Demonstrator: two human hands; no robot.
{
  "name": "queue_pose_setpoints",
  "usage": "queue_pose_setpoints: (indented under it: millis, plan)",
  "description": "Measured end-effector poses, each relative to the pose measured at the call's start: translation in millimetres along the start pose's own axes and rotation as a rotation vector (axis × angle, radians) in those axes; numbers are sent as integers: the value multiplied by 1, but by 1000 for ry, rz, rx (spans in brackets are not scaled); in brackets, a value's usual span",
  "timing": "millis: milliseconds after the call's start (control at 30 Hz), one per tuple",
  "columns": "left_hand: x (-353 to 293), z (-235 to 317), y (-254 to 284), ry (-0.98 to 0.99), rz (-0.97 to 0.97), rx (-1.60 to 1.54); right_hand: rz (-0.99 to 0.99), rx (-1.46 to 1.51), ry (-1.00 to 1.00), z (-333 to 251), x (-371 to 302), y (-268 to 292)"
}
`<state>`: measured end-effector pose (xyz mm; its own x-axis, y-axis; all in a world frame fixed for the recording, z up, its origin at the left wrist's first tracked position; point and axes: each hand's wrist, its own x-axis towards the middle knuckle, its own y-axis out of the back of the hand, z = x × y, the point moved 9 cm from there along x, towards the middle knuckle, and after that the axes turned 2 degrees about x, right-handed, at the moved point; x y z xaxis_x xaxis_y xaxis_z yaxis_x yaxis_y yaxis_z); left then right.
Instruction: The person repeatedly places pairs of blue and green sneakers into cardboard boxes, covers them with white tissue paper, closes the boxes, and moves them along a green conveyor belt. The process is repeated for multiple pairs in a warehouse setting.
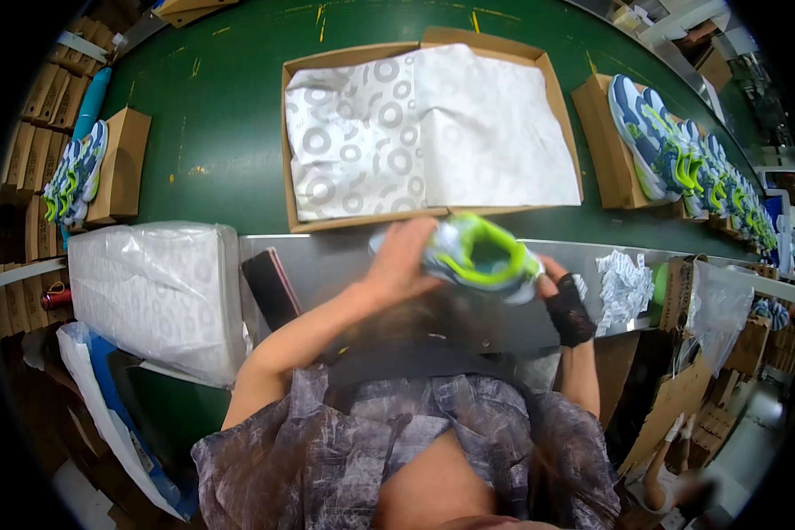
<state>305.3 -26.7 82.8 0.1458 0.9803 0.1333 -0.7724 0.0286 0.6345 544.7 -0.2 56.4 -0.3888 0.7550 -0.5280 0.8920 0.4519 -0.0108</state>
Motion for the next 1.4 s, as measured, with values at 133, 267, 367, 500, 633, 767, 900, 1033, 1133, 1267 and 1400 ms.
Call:
queue_pose_setpoints:
  millis: [133,267,367,500,633,767,900,1033,1133,1267,1400]
  plan:
    - [-2,10,52,163,27,-417,-63,94,402,-101,-29,-50]
    - [-5,-9,95,269,119,-495,-114,-45,447,-106,-20,-69]
    - [20,-22,130,332,336,-618,-45,-174,352,-72,-1,-62]
    - [76,-107,118,477,440,-744,-39,-306,179,-27,11,-56]
    - [88,-222,35,739,320,-447,-69,-160,-22,13,24,-58]
    - [103,-181,-9,917,-177,-619,30,577,-6,39,62,-47]
    - [99,-120,-8,742,-346,-723,452,848,17,1,100,-34]
    - [74,-115,89,398,264,-868,522,-40,355,-24,98,-15]
    - [16,-169,134,629,703,-716,496,-1134,847,-80,81,-92]
    - [22,-172,105,593,507,-150,330,-1265,838,-63,93,-114]
    - [16,-165,103,543,571,-386,327,-1229,810,-70,86,-115]
